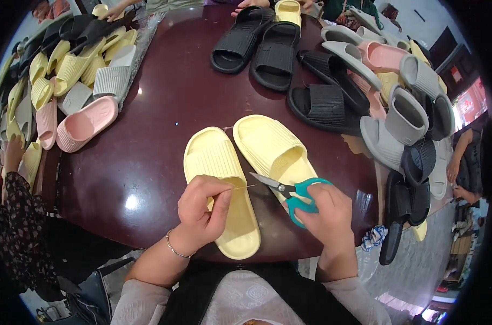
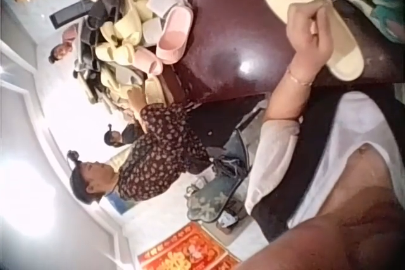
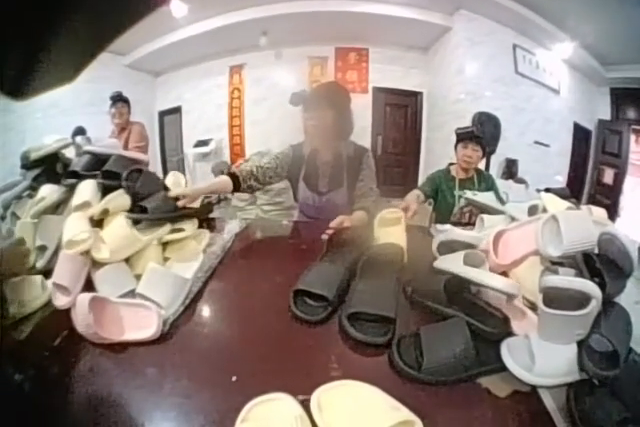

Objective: Trim excess material and loose threads from newly manufactured slippers using scissors.

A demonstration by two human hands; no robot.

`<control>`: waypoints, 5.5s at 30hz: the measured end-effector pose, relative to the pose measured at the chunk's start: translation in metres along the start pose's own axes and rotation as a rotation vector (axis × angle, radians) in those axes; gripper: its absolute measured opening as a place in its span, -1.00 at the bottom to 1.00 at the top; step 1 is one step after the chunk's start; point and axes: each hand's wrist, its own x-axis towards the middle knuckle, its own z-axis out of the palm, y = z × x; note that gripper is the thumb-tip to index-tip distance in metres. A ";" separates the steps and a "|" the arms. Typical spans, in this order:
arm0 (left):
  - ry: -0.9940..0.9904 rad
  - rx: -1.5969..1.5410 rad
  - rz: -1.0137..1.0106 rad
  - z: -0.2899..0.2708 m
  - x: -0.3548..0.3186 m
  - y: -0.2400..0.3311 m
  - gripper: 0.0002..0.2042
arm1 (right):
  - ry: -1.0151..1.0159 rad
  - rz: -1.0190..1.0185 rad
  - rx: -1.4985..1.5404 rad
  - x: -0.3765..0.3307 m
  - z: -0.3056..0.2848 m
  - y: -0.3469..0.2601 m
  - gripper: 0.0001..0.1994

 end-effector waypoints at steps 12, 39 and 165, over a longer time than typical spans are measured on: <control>-0.100 -0.879 -0.453 -0.080 -0.018 0.051 -0.97 | 0.143 0.422 0.032 -0.003 0.021 0.028 -0.61; -1.095 0.730 -0.554 -0.142 -0.098 0.045 -0.87 | 0.003 0.491 0.099 0.005 0.028 0.027 -0.58; -0.344 0.396 0.378 -0.044 0.021 0.002 -0.80 | 0.065 0.297 0.559 0.006 -0.003 0.005 -0.42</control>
